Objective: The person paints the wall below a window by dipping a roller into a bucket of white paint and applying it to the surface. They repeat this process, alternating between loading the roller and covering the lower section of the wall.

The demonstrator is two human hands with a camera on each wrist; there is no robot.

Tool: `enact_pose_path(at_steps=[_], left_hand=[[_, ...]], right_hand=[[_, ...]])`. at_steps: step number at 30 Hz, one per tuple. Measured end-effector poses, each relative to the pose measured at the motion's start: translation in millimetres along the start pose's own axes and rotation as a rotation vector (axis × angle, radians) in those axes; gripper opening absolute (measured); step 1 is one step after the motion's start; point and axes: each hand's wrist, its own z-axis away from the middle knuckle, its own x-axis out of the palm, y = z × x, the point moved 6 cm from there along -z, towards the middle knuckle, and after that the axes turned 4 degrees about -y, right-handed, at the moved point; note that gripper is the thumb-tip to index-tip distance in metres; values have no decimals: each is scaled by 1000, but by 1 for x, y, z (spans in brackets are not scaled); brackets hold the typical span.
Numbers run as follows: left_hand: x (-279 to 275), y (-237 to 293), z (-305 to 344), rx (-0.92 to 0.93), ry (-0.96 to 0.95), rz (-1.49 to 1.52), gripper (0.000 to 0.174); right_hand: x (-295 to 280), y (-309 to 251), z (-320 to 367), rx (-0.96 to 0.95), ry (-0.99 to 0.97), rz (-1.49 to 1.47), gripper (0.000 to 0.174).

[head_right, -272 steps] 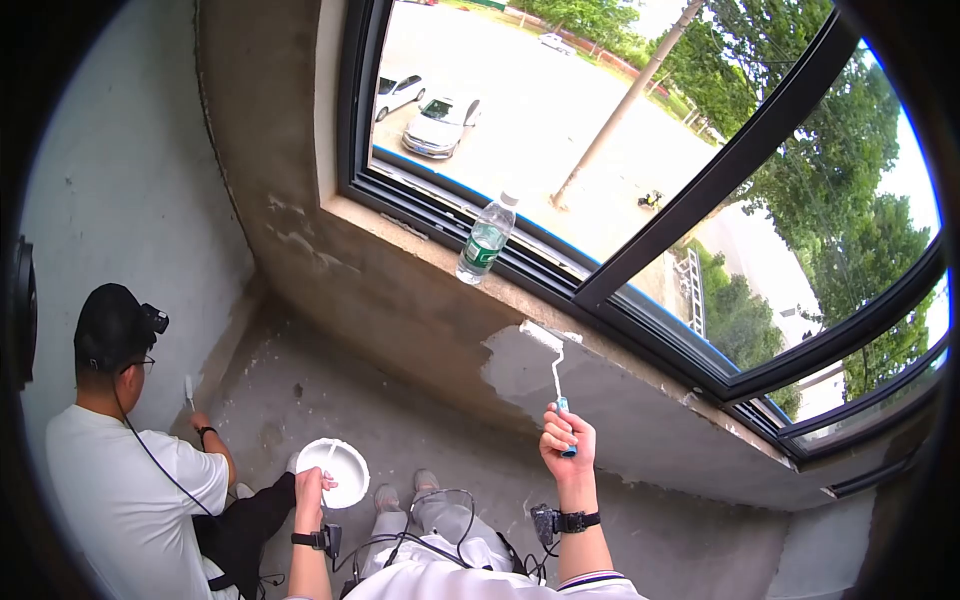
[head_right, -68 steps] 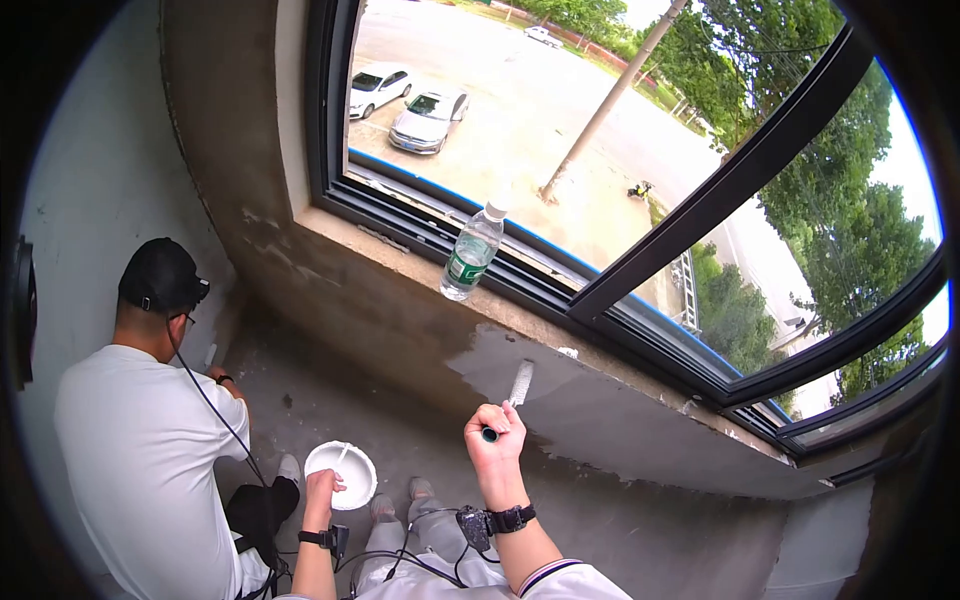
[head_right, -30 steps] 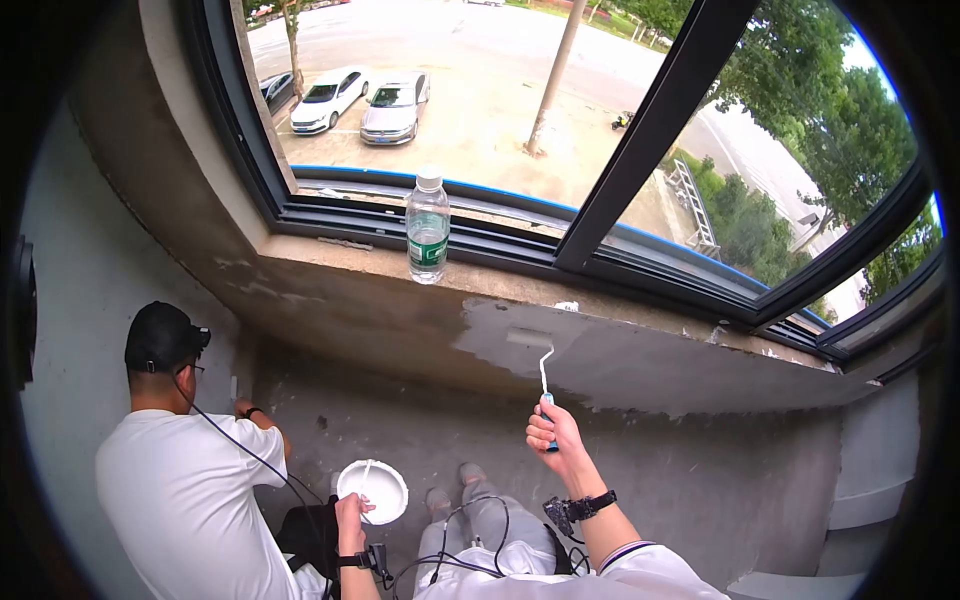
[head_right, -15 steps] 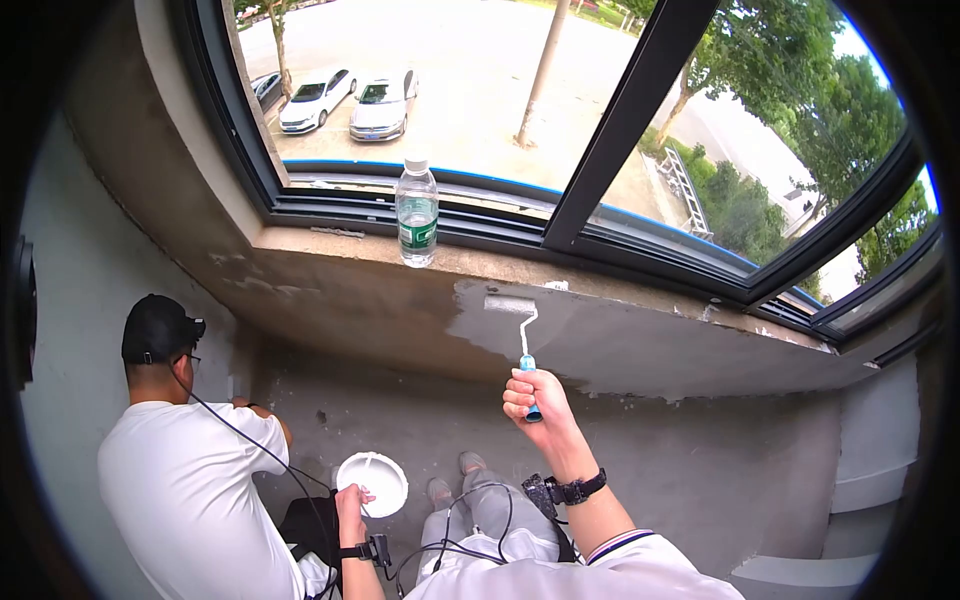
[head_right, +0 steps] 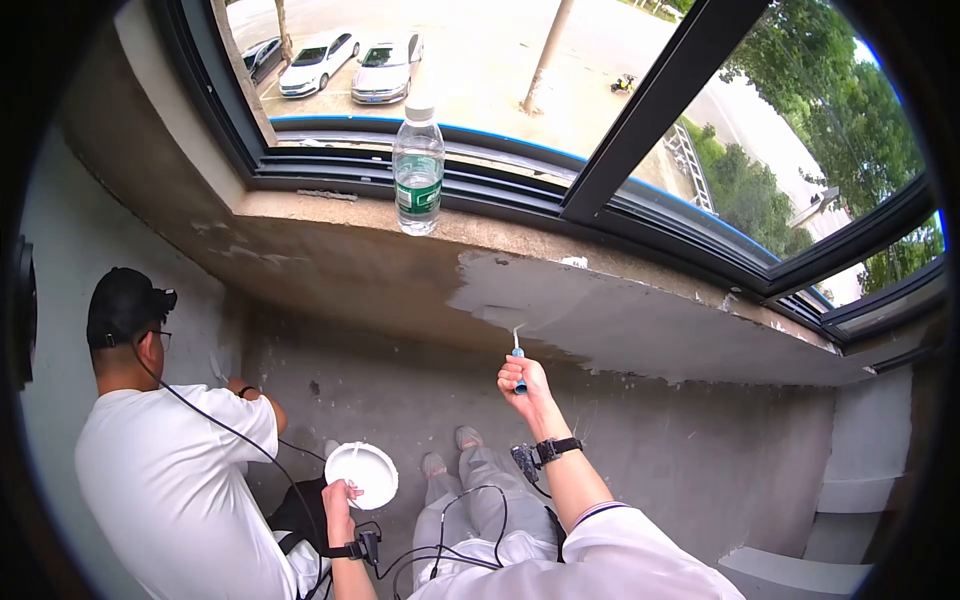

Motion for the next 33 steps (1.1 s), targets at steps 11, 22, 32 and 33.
enact_pose_path(at_steps=[11,22,32,33], left_hand=[[-9,-4,13,-103,102,35,20],[2,-32,0,-54,136,-40,22],[29,-69,3,-128,285,59,19],[29,-66,4,-138,276,66,19]], right_hand=[[-13,-21,21,-4,-126,109,31],[-188,-14,-169,-7,108,100,34],[-114,-33,-52,8,-33,20,21],[-98,-38,-27,5,-26,28,21]])
